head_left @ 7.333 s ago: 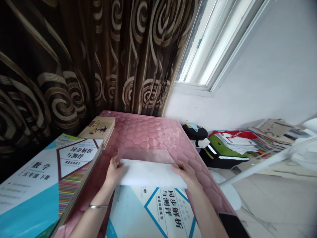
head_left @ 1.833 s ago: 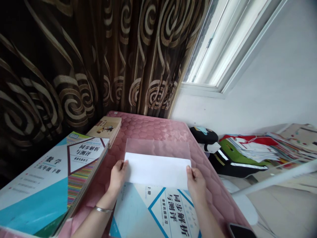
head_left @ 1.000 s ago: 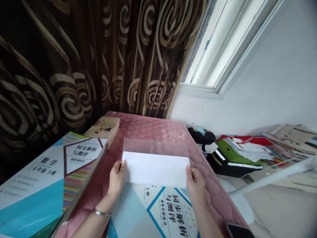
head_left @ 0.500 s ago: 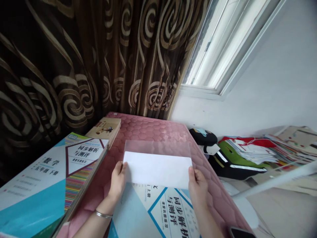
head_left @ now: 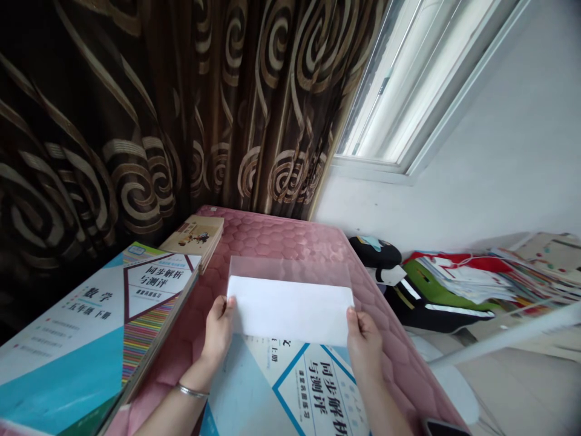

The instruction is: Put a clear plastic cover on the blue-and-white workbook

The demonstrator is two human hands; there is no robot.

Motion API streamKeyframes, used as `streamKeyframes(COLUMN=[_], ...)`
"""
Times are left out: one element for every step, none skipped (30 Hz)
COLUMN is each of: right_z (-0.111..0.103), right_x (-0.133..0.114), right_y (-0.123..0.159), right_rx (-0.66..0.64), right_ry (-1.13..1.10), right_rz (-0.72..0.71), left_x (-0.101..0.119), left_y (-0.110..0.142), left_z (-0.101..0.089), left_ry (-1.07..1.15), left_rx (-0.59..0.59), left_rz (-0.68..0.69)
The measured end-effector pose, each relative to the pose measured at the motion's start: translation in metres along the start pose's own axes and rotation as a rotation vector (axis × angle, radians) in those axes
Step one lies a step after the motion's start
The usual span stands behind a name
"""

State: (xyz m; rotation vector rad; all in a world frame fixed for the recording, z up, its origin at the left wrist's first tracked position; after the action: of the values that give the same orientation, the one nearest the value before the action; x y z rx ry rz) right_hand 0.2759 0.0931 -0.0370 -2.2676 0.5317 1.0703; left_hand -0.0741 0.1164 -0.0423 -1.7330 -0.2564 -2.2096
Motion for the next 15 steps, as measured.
streamKeyframes(right_z=[-0.0003,-0.0005,-0.0005,-0.0003,0.0001,0.0006,0.0008,0.0008,0.0006,0.0004,0.0001,-0.0001,-0.0003,-0.0004,-0.0005], right_x=[-0.0005,-0.0005,0.0001,0.0012,0.0027,0.0043,0.0058,0.0071,0.0078,0.0078,0.0073,0.0063,0.0051,0.0038,0.0029], right_y=[0.0002,0.0002,0.0,-0.0003,-0.0007,-0.0012,-0.0016,-0.0019,-0.0022,-0.0023,-0.0024,-0.0025,-0.0024,-0.0023,-0.0022], right_rx=[0.005,0.007,0.009,0.008,0.002,-0.003,-0.005,-0.003,0.001,0.005,0.008,0.011,0.012,0.013,0.018], right_ry=[0.004,0.007,0.008,0.005,-0.007,-0.027,-0.05,-0.072,-0.088,-0.095,-0.093,-0.086,-0.078,-0.071,-0.063], right_rz=[0.0,0.001,0.004,0.011,0.02,0.031,0.043,0.055,0.063,0.065,0.062,0.055,0.044,0.03,0.019], left_x=[0.0,0.0001,0.0001,0.0001,0.0003,0.0007,0.0011,0.0017,0.0022,0.0025,0.0026,0.0025,0.0024,0.0021,0.0016], left_y=[0.0,0.0001,0.0001,0.0002,0.0003,0.0003,0.0004,0.0004,0.0005,0.0006,0.0007,0.0008,0.0009,0.0008,0.0007], left_z=[0.0,0.0,0.0001,0.0002,0.0003,0.0005,0.0007,0.001,0.0013,0.0016,0.0017,0.0015,0.0009,0.0,-0.0008], left_ry=[0.003,0.005,0.007,0.01,0.013,0.014,0.011,0.009,0.009,0.013,0.018,0.022,0.023,0.019,0.012], left_rx=[0.001,0.002,0.004,0.005,0.007,0.007,0.005,-0.001,-0.008,-0.017,-0.025,-0.028,-0.026,-0.019,-0.012], left_rz=[0.006,0.01,0.011,0.009,0.007,0.006,0.005,0.004,0.002,-0.003,-0.009,-0.015,-0.018,-0.016,-0.012])
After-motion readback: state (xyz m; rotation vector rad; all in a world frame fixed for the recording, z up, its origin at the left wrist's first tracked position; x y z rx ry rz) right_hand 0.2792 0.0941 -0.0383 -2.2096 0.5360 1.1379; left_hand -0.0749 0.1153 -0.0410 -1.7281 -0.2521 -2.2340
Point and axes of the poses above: each hand's wrist, its own y-axis away from the middle knuckle, its own z-axis out of the palm, x = y × z, the point moved 6 cm from there along -y, towards the middle knuckle, and after that the axes turned 12 degrees about y, right-handed, at the moved point
